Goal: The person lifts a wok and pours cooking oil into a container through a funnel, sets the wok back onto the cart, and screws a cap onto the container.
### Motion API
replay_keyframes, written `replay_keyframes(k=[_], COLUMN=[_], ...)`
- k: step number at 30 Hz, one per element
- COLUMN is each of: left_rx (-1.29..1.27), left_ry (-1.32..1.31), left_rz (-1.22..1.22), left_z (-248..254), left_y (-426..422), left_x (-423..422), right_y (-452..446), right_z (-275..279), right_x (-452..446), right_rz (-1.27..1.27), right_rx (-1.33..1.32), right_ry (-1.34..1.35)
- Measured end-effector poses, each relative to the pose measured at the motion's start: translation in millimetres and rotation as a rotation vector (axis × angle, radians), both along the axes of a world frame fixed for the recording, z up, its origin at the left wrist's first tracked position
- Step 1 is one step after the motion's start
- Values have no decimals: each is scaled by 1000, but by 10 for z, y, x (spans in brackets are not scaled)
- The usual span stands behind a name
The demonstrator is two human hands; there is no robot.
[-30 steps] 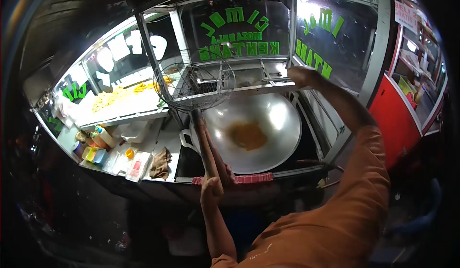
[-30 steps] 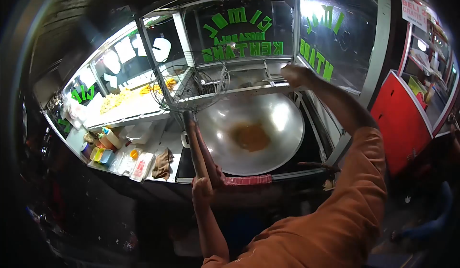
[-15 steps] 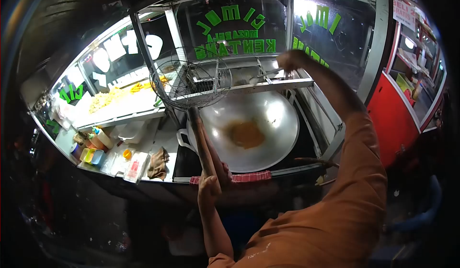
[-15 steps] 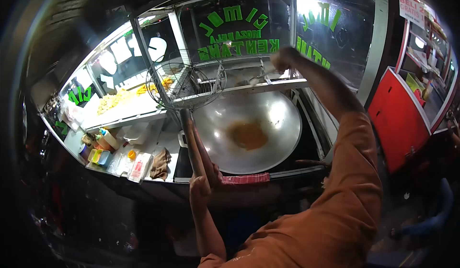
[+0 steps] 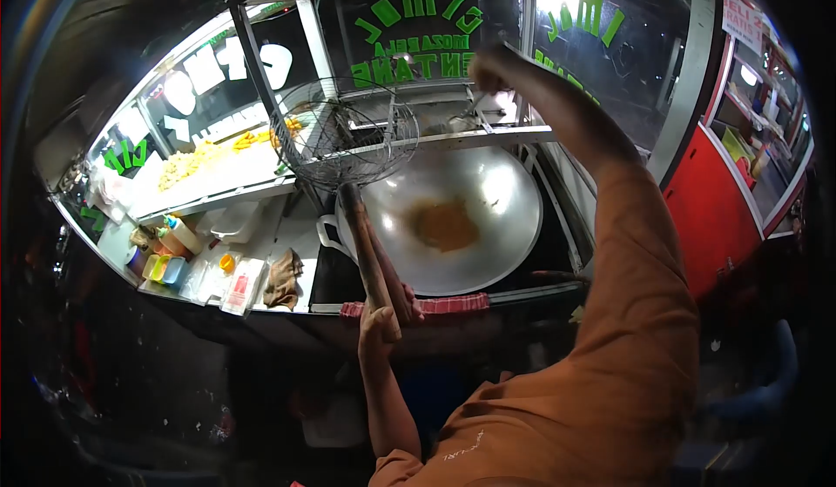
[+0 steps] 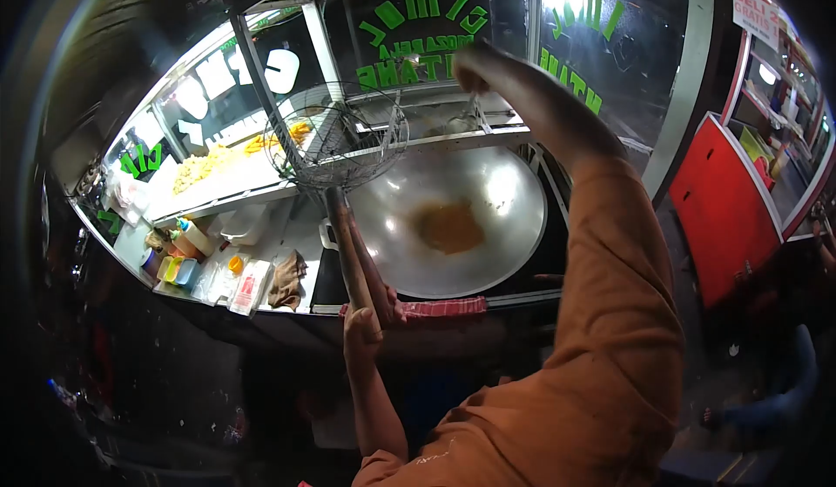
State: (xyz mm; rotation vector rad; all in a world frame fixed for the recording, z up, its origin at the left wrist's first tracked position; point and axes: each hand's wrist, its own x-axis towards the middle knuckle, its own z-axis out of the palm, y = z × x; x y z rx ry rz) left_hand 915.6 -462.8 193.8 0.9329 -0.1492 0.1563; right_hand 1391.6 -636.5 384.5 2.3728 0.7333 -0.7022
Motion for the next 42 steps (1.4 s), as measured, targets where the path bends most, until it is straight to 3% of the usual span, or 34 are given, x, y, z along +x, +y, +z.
replay_keyframes(k=[3, 5, 6, 7, 8, 10, 14, 16, 18, 19, 20, 23, 24, 25, 26, 27, 28, 29, 31, 35, 38, 41, 42], left_rx=[8, 24, 45, 68, 94, 96, 45, 41, 32, 28, 28, 48, 45, 44, 40, 28, 22, 27, 30, 55, 38, 23, -32], left_ry=[-44, -50, -42, -30, -10, 12, 30, -6, 0, 12, 23, 26, 30, 24, 21, 29, 30, 19, -9, -27, -42, -55, -48], left_rz=[-45, -41, -61, -78, -97, -37, -15, -62, -78, -81, -83, -36, -17, -12, -12, -21, -29, -18, -56, -54, -91, -156, -154], left_z=[13, 5, -5, -24, -31, 4, -28, -66, -142, -147, -142, -98, -115, -114, -103, -100, -85, -57, -94, 32, 8, -132, -141], left_y=[-14, 2, 42, 95, 147, 126, 61, 67, 80, 78, 78, 105, 78, 68, 59, 43, 37, 16, 50, 81, 147, 251, 220], left_x=[-67, -88, -78, -79, -106, -132, -107, -52, -67, -86, -97, -164, -221, -253, -262, -273, -279, -305, -319, -505, -628, -805, -874], right_y=[-30, -145, -131, -224, -268, -370, -435, -510, -498, -586, -376, -414, -339, -489, -399, -492, -670, -542, -718, -1202, -1651, -1738, -1858], right_z=[180, -356, -670, -647, -771, -511, 436, 462, 93, -509, -772, -970, -612, -957, -298, -315, -455, 253, 583, 129, -467, -716, -1030], right_x=[-205, 392, 393, 109, -45, -216, -617, -526, -53, 710, 454, -389, -898, -104, -965, -263, 631, -436, -951, -1317, -1909, -2825, -2869], right_rz=[45, -140, -136, -21, 124, 60, -21, -101, -133, -75, -9, 159, 151, -22, 114, -159, 101, -142, -323, -252, -304, -338, -341], right_rx=[76, 353, 307, 458, 377, 477, 156, 311, 516, 435, 481, 483, 431, 477, 399, 232, 94, 259, 545, 1060, 1265, 1300, 1370], right_ry=[-135, -241, -424, -302, -549, -283, -75, -198, -276, -319, -491, -601, -521, -368, -477, -210, -85, -88, -62, 62, 53, 228, 341])
